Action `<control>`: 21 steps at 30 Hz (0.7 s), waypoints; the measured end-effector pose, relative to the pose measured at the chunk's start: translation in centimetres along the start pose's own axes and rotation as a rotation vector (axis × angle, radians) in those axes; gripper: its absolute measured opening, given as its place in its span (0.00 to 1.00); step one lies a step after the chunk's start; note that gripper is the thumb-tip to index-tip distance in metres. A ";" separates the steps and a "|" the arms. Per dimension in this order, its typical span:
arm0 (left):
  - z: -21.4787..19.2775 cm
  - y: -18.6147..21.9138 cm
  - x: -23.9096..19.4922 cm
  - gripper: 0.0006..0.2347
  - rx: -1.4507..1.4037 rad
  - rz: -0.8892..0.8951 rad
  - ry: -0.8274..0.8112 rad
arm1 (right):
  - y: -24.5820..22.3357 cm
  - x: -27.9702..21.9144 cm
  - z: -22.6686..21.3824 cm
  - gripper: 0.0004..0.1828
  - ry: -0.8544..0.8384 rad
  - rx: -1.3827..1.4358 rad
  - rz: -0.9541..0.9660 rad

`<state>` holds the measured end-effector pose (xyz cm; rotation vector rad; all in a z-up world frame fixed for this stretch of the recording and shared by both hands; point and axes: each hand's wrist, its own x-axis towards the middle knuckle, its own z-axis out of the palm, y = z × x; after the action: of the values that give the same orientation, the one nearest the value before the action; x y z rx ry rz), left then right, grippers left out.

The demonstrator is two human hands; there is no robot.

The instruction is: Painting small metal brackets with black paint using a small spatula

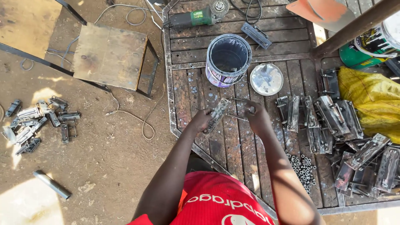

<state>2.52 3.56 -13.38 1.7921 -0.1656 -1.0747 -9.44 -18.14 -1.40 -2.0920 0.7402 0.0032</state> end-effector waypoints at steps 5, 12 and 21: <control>0.7 2.1 -2.0 0.10 -0.480 -0.089 -0.153 | 1.3 1.7 1.1 0.17 -0.119 0.447 0.083; 0.4 10.7 -9.7 0.05 -0.928 -0.123 -0.190 | 2.2 2.2 0.4 0.10 -0.009 0.761 0.083; 2.0 5.9 -5.7 0.07 -0.763 0.045 0.124 | 3.5 3.3 0.6 0.11 0.205 0.797 0.149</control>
<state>-0.33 2.36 -5.53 1.1479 0.2526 -0.8322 -8.35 -20.90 -5.30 -1.2858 0.8425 -0.3699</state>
